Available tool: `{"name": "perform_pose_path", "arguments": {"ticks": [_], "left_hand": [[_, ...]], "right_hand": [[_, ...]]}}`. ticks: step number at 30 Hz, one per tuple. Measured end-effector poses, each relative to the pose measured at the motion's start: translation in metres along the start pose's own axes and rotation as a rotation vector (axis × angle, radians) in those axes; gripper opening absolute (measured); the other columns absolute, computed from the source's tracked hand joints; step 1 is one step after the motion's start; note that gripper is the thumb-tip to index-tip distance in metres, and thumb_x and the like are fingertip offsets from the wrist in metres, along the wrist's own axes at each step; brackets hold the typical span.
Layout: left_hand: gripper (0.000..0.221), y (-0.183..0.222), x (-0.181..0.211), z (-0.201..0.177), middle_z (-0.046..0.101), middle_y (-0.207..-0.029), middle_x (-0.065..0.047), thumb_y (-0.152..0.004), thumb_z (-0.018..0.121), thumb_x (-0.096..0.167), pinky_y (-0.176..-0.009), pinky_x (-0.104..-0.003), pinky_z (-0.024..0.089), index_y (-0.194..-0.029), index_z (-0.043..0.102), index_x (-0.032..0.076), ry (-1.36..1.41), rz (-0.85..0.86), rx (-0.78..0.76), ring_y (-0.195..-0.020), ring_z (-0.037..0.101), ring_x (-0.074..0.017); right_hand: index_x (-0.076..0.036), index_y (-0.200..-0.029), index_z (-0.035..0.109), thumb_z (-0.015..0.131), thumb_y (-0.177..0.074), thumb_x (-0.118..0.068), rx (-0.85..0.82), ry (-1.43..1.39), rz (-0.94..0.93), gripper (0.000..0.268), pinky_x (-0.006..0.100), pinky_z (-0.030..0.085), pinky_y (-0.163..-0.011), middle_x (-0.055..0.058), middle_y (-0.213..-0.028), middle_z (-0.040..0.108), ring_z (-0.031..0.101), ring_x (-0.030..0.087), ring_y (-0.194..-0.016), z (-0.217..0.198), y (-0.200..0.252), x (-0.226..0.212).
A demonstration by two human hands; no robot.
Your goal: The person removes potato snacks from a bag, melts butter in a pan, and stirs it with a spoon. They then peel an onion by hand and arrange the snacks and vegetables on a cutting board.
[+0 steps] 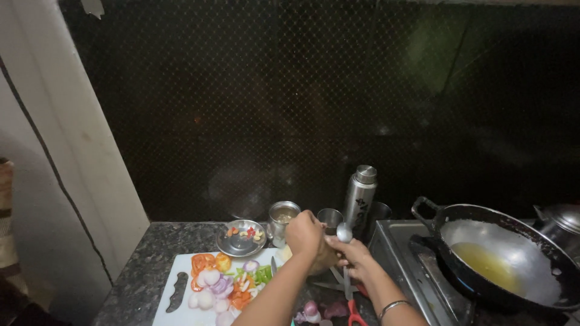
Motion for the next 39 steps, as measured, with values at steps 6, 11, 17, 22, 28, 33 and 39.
{"name": "perform_pose_path", "arguments": {"ticks": [6, 11, 17, 22, 28, 33, 39], "left_hand": [[0.021, -0.007, 0.002, -0.011, 0.073, -0.084, -0.018, -0.08, 0.08, 0.027, -0.076, -0.05, 0.054, -0.076, 0.073, 0.009, 0.115, -0.028, -0.005, -0.083, 0.071, -0.0395], [0.022, -0.013, -0.01, -0.002, 0.073, -0.082, -0.017, -0.08, 0.081, 0.025, -0.076, -0.05, 0.054, -0.076, 0.07, 0.007, 0.156, -0.036, 0.017, -0.081, 0.071, -0.0392], [0.013, -0.01, -0.01, -0.013, 0.074, -0.081, -0.016, -0.079, 0.078, 0.017, -0.075, -0.047, 0.055, -0.075, 0.072, 0.007, 0.208, -0.135, -0.022, -0.08, 0.072, -0.0354], [0.02, -0.005, -0.017, -0.015, 0.074, -0.08, -0.016, -0.076, 0.084, 0.02, -0.076, -0.046, 0.054, -0.072, 0.072, 0.005, 0.242, -0.123, -0.029, -0.08, 0.072, -0.0351], [0.022, -0.005, -0.024, -0.011, 0.074, -0.081, -0.017, -0.074, 0.086, 0.022, -0.076, -0.046, 0.054, -0.074, 0.072, 0.005, 0.263, -0.108, -0.036, -0.081, 0.072, -0.035], [0.02, -0.016, -0.045, -0.006, 0.075, -0.087, -0.017, -0.078, 0.083, 0.028, -0.081, -0.047, 0.055, -0.078, 0.076, 0.009, 0.177, -0.139, -0.004, -0.088, 0.072, -0.0369], [0.024, -0.024, -0.058, -0.014, 0.075, -0.101, -0.018, -0.079, 0.08, 0.026, -0.09, -0.046, 0.055, -0.099, 0.078, 0.013, 0.108, -0.252, -0.039, -0.099, 0.071, -0.0367]], "right_hand": [[-0.007, -0.097, 0.071, 0.079, -0.088, -0.015, -0.064, 0.052, -0.038, 0.014, 0.022, 0.029, -0.038, -0.001, -0.076, 0.061, 0.046, 0.006, -0.053, 0.013, 0.004, -0.008], [-0.001, -0.098, 0.075, 0.087, -0.074, -0.025, 0.187, 0.603, -0.322, 0.036, 0.034, 0.05, -0.054, 0.006, -0.079, 0.075, 0.066, 0.016, -0.062, 0.014, -0.011, -0.004], [-0.002, -0.094, 0.079, 0.086, -0.069, -0.036, 0.391, 0.853, -0.524, 0.044, 0.04, 0.059, -0.071, 0.016, -0.082, 0.081, 0.079, 0.024, -0.076, 0.009, -0.006, -0.002], [-0.005, -0.097, 0.08, 0.09, -0.064, -0.043, 0.363, 1.02, -0.531, 0.05, 0.042, 0.057, -0.078, 0.019, -0.089, 0.078, 0.077, 0.031, -0.086, 0.017, 0.018, -0.013], [-0.003, -0.101, 0.077, 0.087, -0.065, -0.03, 0.36, 1.091, -0.714, 0.046, 0.043, 0.057, -0.084, 0.018, -0.1, 0.075, 0.073, 0.035, -0.097, 0.03, 0.035, -0.021], [-0.006, -0.105, 0.078, 0.084, -0.067, -0.027, 0.314, 1.187, -0.69, 0.044, 0.043, 0.056, -0.089, 0.015, -0.105, 0.073, 0.07, 0.035, -0.103, 0.042, 0.059, -0.039], [-0.01, -0.115, 0.074, 0.083, -0.072, -0.035, 0.444, 1.383, -0.64, 0.051, 0.045, 0.055, -0.093, 0.015, -0.111, 0.07, 0.068, 0.034, -0.108, 0.037, 0.064, -0.069]]}}
Point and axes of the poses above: each hand's wrist, its own y-axis away from the middle knuckle, its own z-axis out of the palm, x = y × z, the point moved 1 cm from there along -y, towards the middle knuckle
